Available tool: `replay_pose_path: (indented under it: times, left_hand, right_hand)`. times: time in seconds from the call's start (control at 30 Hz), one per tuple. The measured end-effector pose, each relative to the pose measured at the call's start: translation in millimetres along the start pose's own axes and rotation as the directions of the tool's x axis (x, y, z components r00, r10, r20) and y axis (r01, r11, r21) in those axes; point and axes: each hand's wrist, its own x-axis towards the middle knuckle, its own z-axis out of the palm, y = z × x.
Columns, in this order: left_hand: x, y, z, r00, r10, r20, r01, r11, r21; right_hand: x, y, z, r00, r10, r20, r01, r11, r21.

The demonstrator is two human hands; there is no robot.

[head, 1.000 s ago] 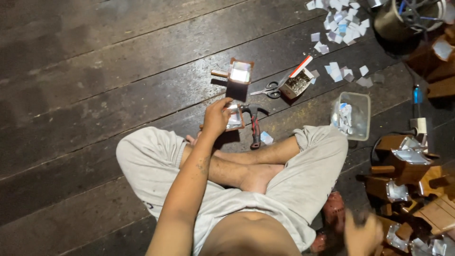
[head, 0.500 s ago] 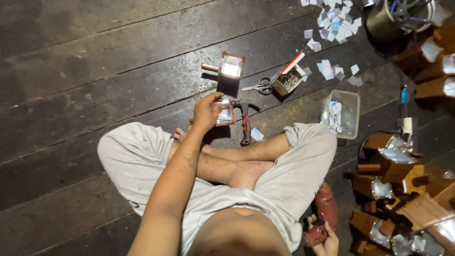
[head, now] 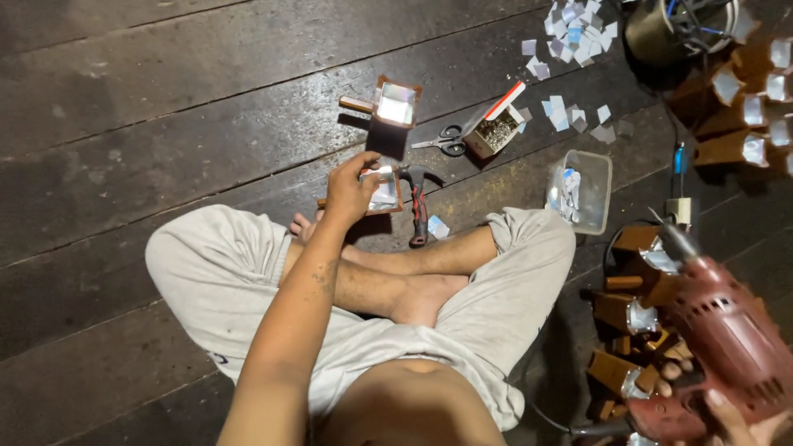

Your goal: The person assembles small wooden lantern frames by applying tape, using a drill to make holes, and hammering small nails by hand.

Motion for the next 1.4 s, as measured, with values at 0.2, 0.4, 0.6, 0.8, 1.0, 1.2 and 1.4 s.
replay_pose_path:
  times: [0.2, 0.4, 0.6, 0.8, 1.0, 1.2, 1.4]
  left_hand:
    - [0, 9, -3, 0.999, 0.024, 0.035, -0.023, 0.999, -0.035]
    - [1, 10, 0, 1.000, 0.029, 0.007, -0.029, 0.998, -0.055]
    - [0, 13, 1, 1.000, 0.000, 0.004, 0.001, 0.997, -0.083]
    - [-2, 14, 1, 1.000, 0.019, -0.017, -0.020, 0.996, -0.091]
    - [-1, 19, -1, 0.997, -0.067, 0.040, 0.070, 0.992, -0.104]
    - [0, 18, 0, 0.998, -0.051, 0.032, 0.054, 0.995, -0.083]
    - [0, 21, -1, 0.996, -0.075, 0.038, 0.078, 0.993, -0.087]
  right_hand:
    - [-8, -13, 118, 0.996, -0.083, 0.046, 0.089, 0.981, -0.171]
    - [64, 0, 166, 0.935, -0.109, 0.337, 0.234, 0.905, -0.356]
    - [100, -21, 241, 0.843, -0.025, 0.537, 0.243, 0.908, -0.340]
    - [117, -21, 264, 0.804, 0.003, 0.594, 0.394, 0.745, -0.537]
    - [122, -20, 267, 0.755, -0.057, 0.653, 0.516, 0.666, -0.539]
    - [125, -23, 268, 0.730, -0.066, 0.680, 0.552, 0.643, -0.530]
    - [131, -27, 273, 0.675, -0.064, 0.735, 0.613, 0.603, -0.511]
